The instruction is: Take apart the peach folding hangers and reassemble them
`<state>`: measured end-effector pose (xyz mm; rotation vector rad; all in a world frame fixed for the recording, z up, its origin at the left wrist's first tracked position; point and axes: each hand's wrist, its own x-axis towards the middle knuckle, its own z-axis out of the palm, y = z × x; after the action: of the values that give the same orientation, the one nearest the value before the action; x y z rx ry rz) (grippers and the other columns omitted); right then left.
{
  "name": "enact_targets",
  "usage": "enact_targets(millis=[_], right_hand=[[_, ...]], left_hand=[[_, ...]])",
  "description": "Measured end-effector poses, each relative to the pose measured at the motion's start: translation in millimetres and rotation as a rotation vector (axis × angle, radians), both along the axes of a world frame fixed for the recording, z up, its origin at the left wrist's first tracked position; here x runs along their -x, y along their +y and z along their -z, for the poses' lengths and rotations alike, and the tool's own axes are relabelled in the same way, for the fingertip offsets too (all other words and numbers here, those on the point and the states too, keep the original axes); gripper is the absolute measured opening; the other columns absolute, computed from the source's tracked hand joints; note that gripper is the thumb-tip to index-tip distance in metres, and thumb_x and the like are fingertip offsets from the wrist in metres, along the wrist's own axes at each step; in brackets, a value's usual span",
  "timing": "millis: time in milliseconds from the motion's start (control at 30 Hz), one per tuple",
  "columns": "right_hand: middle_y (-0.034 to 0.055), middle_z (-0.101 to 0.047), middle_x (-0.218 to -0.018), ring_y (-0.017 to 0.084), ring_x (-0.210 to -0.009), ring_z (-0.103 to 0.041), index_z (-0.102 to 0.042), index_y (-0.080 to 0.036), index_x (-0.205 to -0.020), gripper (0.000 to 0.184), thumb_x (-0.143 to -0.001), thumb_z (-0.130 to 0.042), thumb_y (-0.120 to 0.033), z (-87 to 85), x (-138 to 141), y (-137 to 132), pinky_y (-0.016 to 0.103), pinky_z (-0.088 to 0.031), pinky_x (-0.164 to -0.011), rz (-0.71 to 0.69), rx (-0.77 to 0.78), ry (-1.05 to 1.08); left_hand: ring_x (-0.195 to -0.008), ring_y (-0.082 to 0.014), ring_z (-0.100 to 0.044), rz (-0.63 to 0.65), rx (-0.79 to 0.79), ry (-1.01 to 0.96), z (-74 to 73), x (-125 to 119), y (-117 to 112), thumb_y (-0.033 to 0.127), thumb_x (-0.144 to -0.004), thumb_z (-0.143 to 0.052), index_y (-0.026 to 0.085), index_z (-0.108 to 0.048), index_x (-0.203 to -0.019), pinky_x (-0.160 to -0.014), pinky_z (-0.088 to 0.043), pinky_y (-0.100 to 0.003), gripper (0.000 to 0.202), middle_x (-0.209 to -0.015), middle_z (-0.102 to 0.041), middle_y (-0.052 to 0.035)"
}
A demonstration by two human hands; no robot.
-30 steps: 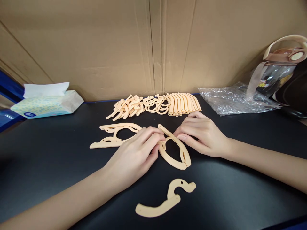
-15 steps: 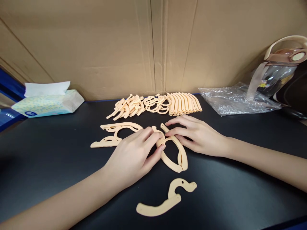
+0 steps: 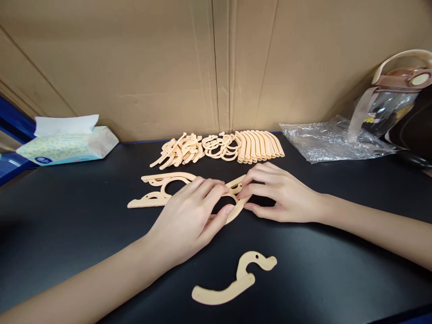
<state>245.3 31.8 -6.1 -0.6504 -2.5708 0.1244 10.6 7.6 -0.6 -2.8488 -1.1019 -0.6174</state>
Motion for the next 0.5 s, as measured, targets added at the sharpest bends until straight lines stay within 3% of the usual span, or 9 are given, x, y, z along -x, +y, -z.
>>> enact_targets(millis=[100, 267, 500], right_hand=[[0.0058, -0.06, -0.093, 0.018, -0.081, -0.052, -0.066, -0.016, -0.096, 0.011, -0.095, -0.057, -0.022, 1.7, -0.5, 0.5, 0.032, -0.042, -0.076, -0.041, 0.008, 0.009], [0.0073, -0.06, -0.092, 0.019, -0.082, -0.052, -0.067, -0.015, -0.099, 0.016, -0.097, -0.054, -0.025, 3.0, -1.1, 1.0, 0.032, -0.044, -0.075, -0.069, -0.022, 0.016], [0.007, -0.064, -0.09, 0.018, -0.079, -0.052, -0.067, -0.013, -0.096, 0.015, -0.096, -0.052, -0.018, 2.9, 0.9, -2.3, 0.031, -0.044, -0.072, -0.14, -0.138, 0.063]], left_hand=[[-0.102, -0.0208, -0.054, 0.047, -0.019, -0.04, 0.9, 0.0, 0.3, 0.029, -0.099, -0.038, 0.017, -0.058, -0.108, -0.089, -0.04, -0.035, 0.025, -0.116, -0.061, -0.0056], [-0.104, -0.0198, -0.054, 0.142, -0.032, -0.03, 1.7, 0.9, 0.0, 0.025, -0.1, -0.036, 0.015, -0.059, -0.114, -0.087, -0.037, -0.035, 0.029, -0.117, -0.062, -0.005], [-0.105, -0.0196, -0.055, 0.144, -0.074, -0.007, 3.1, 0.4, 0.6, 0.021, -0.099, -0.037, 0.013, -0.06, -0.112, -0.087, -0.036, -0.035, 0.028, -0.117, -0.063, -0.0062]])
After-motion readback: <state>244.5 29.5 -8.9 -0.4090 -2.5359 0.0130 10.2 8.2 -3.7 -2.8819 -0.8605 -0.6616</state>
